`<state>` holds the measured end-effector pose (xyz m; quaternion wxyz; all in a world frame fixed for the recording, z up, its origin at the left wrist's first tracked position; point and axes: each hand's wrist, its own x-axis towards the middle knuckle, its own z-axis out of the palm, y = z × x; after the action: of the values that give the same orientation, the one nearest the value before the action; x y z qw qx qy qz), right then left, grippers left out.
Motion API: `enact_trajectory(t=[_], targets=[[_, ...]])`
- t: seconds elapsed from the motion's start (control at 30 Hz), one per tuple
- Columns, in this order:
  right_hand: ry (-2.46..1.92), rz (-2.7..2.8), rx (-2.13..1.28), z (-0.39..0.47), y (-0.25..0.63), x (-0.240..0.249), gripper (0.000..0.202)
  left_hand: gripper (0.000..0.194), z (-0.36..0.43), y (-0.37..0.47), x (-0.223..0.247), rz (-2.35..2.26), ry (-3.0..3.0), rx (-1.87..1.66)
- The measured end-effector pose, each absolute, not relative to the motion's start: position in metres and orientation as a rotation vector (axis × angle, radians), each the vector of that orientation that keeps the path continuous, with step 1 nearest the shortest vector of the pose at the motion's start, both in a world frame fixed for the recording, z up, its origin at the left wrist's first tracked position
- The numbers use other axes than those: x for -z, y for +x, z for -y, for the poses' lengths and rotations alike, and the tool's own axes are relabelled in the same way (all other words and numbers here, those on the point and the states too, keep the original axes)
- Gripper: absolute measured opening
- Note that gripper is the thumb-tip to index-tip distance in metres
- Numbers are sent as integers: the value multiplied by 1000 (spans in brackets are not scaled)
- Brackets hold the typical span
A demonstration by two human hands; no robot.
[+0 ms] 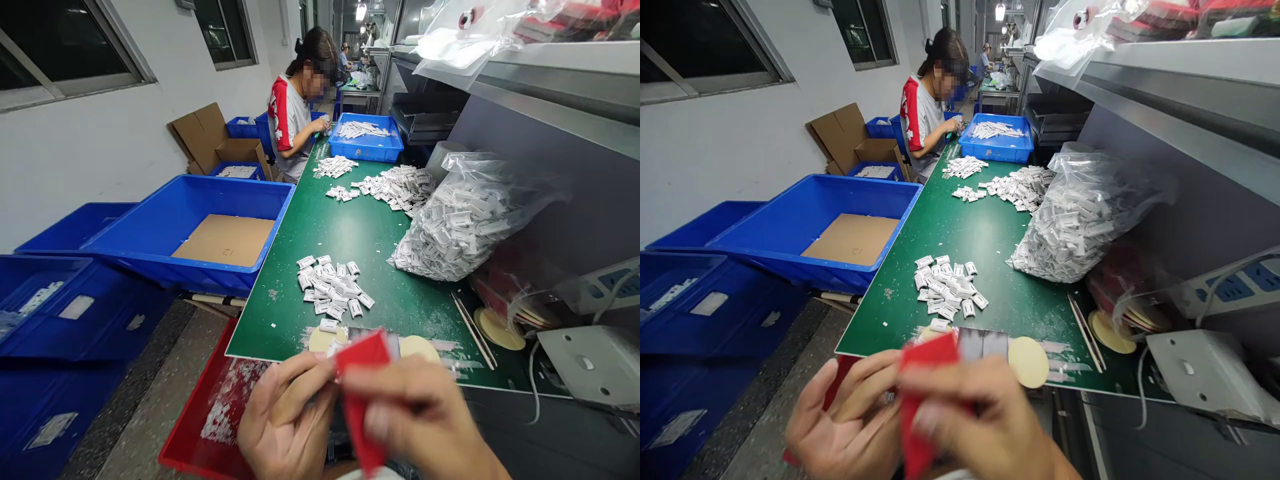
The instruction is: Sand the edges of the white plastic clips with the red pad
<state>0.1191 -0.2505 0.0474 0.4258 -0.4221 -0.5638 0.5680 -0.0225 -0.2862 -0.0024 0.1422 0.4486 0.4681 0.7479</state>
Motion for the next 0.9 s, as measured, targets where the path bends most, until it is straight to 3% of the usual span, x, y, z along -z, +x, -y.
enact_trajectory(t=[0.07, 0.13, 0.23, 0.4, 0.53, 0.7, 0.77, 0.9], targets=[[-1059, 1446, -1417, 250, 119, -45, 28, 59, 285, -24, 4, -1341, 1289, -2130], [-1191, 1281, -1255, 249, 119, -42, 28, 72, 284, -25, 5, -1357, 1358, -2093], [-1038, 1376, -1432, 244, 120, -36, 30, 86, 284, -27, 5, -1345, 1480, -2096], [-1294, 1152, -1164, 238, 119, -29, 28, 76, 285, -31, 2, -1434, 1567, -2122], [-1080, 1401, -1349, 243, 117, -32, 23, 64, 285, -30, -1, -1438, 1615, -2086], [-1327, 1102, -1155, 238, 118, -24, 24, 75, 283, -30, -8, -1358, 1505, -2193], [-1280, 985, -1199, 240, 120, -20, 25, 61, 281, -35, -10, -1156, 1182, -2092], [-1088, 735, -1395, 254, 119, -20, 22, 30, 276, -47, -13, -785, 289, -1525]])
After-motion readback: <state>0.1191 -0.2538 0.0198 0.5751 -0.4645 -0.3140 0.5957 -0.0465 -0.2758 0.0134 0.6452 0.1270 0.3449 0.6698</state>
